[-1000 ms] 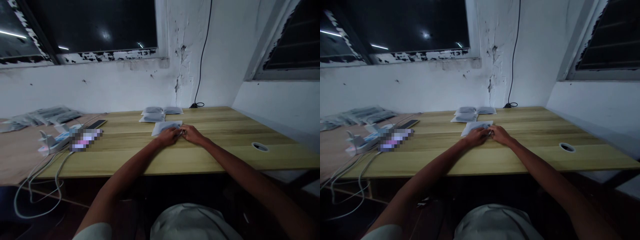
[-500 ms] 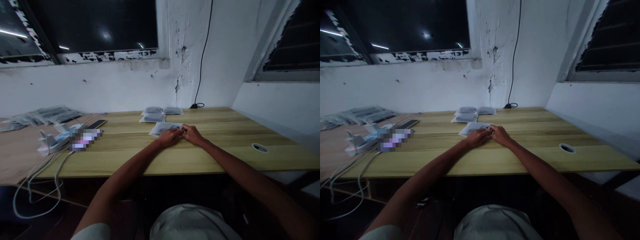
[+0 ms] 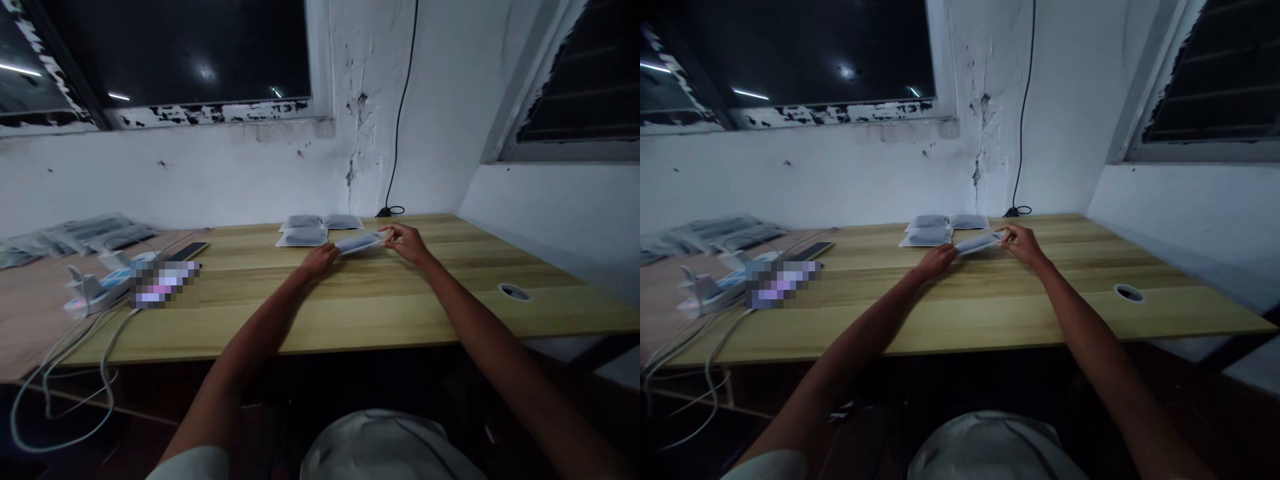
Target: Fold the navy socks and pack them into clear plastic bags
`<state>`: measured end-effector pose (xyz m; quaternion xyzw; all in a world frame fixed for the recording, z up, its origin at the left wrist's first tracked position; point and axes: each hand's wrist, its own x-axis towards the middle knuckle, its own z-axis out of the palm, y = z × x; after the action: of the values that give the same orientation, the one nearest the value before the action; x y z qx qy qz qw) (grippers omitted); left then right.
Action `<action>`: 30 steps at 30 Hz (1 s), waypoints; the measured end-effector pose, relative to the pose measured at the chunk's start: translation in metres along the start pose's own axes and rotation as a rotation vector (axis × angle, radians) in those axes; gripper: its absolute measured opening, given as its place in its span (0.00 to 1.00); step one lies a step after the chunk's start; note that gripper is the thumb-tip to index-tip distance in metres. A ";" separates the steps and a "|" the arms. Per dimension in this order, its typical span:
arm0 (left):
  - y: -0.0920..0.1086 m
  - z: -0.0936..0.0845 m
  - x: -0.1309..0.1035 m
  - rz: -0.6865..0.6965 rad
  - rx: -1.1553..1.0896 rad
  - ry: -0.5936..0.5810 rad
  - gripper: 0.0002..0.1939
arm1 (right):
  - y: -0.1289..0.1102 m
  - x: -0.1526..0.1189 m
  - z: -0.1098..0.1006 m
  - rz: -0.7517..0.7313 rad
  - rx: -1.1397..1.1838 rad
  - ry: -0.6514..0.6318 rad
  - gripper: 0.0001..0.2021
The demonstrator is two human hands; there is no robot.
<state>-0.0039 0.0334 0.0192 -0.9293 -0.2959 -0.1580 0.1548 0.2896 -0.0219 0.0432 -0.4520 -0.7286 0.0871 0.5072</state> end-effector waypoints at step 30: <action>-0.061 0.024 -0.040 -0.761 -0.076 -0.144 0.28 | 0.081 0.018 0.049 0.211 -0.811 -0.302 0.15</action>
<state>-0.0670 0.0701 -0.0064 -0.7667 -0.6236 -0.1495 0.0294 0.2947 0.0541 -0.0157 -0.6686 -0.7195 -0.0892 0.1654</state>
